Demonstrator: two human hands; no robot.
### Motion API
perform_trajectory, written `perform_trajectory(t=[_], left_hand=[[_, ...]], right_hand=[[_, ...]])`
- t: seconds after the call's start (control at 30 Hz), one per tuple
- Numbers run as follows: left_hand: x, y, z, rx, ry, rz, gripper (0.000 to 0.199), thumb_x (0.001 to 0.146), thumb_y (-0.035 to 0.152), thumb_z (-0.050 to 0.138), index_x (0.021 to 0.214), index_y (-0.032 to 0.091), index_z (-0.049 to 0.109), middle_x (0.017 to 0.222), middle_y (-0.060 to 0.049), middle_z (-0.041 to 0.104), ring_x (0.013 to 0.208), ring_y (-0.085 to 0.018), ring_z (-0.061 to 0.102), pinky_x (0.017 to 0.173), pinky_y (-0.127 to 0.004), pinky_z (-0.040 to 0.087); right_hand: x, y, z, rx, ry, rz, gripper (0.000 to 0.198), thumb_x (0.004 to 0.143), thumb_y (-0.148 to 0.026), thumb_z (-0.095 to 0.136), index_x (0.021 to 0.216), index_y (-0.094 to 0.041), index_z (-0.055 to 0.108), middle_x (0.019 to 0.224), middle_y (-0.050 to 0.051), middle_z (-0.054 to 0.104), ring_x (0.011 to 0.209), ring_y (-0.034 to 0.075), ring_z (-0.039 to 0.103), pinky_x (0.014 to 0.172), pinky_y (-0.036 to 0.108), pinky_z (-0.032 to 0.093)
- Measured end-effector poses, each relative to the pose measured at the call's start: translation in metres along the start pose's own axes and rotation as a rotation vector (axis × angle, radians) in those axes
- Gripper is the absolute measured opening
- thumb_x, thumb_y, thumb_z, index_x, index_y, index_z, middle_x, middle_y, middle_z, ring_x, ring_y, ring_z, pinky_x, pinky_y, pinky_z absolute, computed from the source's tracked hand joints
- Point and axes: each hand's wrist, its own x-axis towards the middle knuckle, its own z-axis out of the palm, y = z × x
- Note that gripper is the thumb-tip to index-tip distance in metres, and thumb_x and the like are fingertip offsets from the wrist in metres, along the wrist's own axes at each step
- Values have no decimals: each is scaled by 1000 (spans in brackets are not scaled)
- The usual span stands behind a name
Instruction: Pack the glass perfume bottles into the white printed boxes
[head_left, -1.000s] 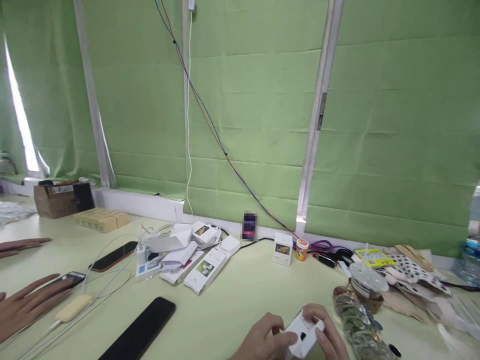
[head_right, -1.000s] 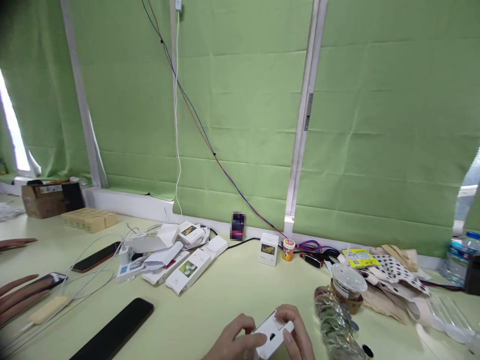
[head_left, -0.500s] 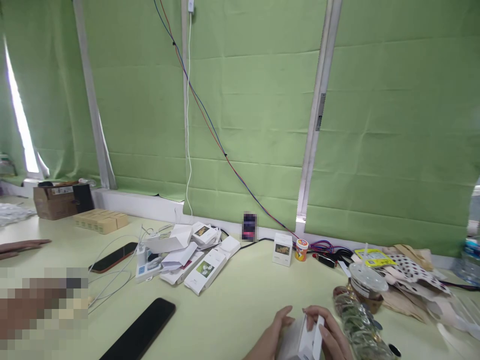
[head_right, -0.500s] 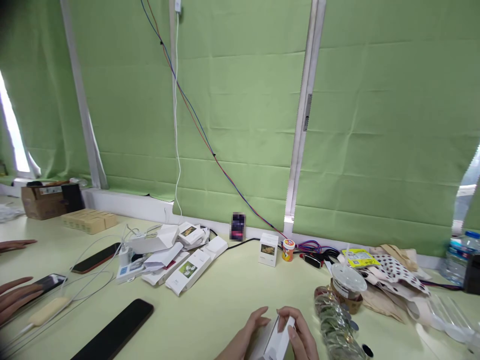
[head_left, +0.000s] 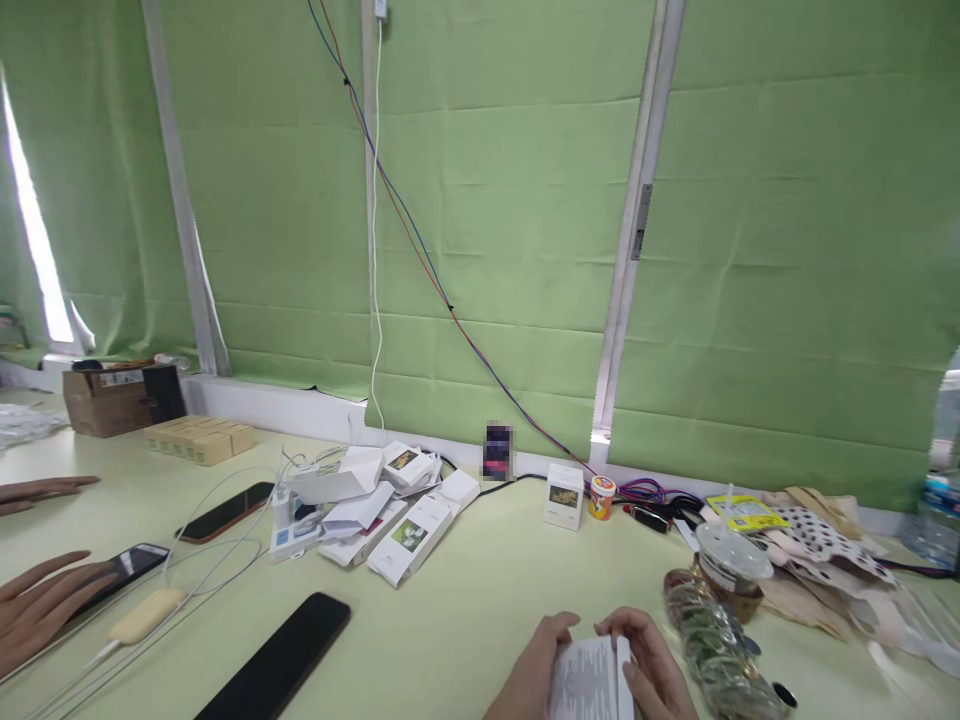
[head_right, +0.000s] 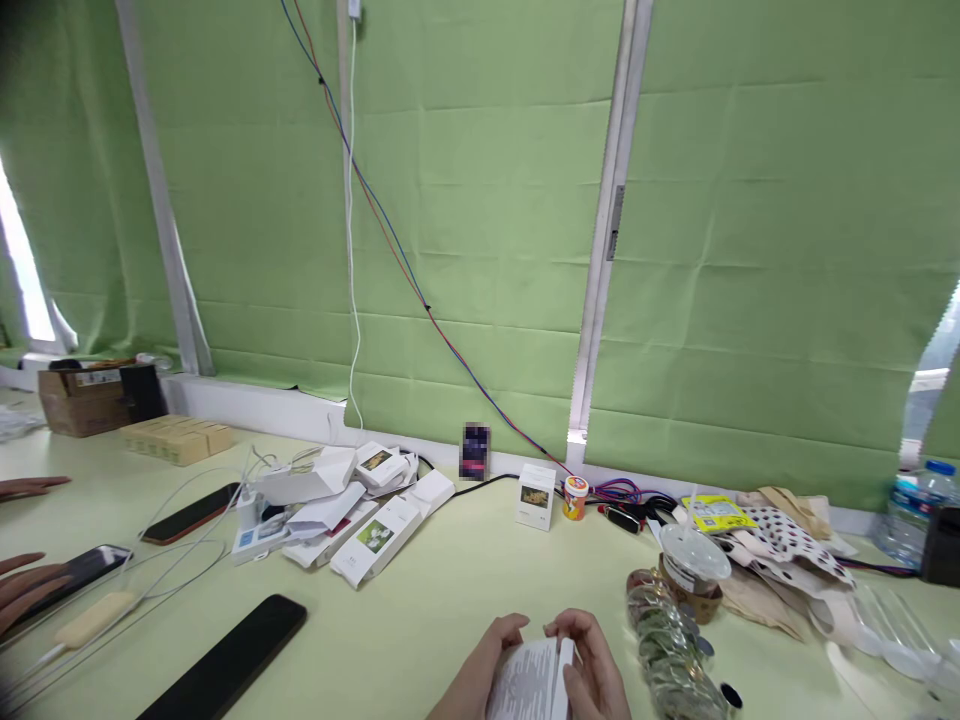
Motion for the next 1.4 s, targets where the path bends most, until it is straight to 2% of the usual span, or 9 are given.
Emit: perform_trajectory(t=[0.2, 0.33, 0.5, 0.63, 0.8, 1.0, 1.17, 1.3, 1.4], left_hand=[[-1, 8, -2, 119, -19, 28, 81, 61, 50, 69, 130, 20, 40, 110, -9, 49, 98, -26, 48, 91, -41, 37], [0, 4, 0, 128, 12, -9, 79, 62, 47, 73, 129, 21, 41, 111, -8, 50, 99, -25, 49, 93, -40, 37], [0, 5, 2, 130, 33, -48, 64, 68, 41, 69, 124, 20, 45, 110, -7, 52, 99, -24, 49, 94, -39, 36], [-2, 10, 0, 77, 55, -92, 63, 66, 41, 70, 121, 21, 46, 110, -6, 53, 98, -24, 50, 93, -39, 37], [-2, 8, -2, 60, 16, -11, 75, 55, 40, 75, 120, 21, 45, 112, -6, 53, 98, -25, 49, 92, -40, 37], [-3, 11, -2, 32, 22, -18, 72, 57, 42, 75, 118, 20, 45, 108, -6, 53, 95, -23, 50, 88, -37, 39], [-4, 25, -6, 51, 1, 11, 70, 57, 40, 74, 118, 20, 45, 110, -7, 52, 96, -24, 50, 89, -37, 38], [-4, 27, -8, 63, -2, 25, 70, 60, 45, 72, 119, 20, 45, 110, -8, 51, 98, -25, 50, 90, -37, 38], [-3, 24, -8, 49, -5, 42, 76, 59, 53, 73, 121, 18, 46, 109, -9, 50, 99, -26, 50, 92, -39, 37]], right_hand=[[0, 8, -2, -4, -11, -4, 30, 81, -50, 55, 98, -25, 58, 87, 5, 61, 86, 23, 59, 80, 36, 49], [-2, 14, -2, 60, -9, 35, 29, 78, -45, 58, 101, -27, 57, 87, 5, 61, 89, 23, 59, 83, 37, 48], [-2, 19, -3, 111, 1, 62, 34, 75, -45, 61, 104, -27, 56, 89, 5, 62, 92, 24, 60, 84, 38, 47], [-1, 17, -4, 111, -12, 68, 40, 74, -51, 61, 104, -26, 56, 89, 7, 62, 94, 27, 60, 84, 42, 47], [0, 13, -3, 113, -34, 71, 44, 73, -57, 62, 105, -27, 55, 90, 6, 61, 96, 26, 60, 85, 41, 47], [-4, 16, -1, 126, -25, 86, 40, 76, -56, 60, 105, -28, 56, 91, 6, 62, 94, 25, 61, 84, 38, 49], [-10, 22, 0, -53, -63, 52, 38, 85, -54, 49, 113, -29, 57, 110, 7, 64, 105, 26, 61, 88, 38, 50], [-10, 42, 3, -296, -61, -65, 46, 92, -54, 34, 127, -32, 53, 132, 5, 57, 125, 27, 50, 102, 42, 42], [-2, 64, -2, -415, -83, -210, 57, 88, -64, 30, 132, -33, 50, 137, 5, 54, 126, 30, 48, 101, 45, 42]])
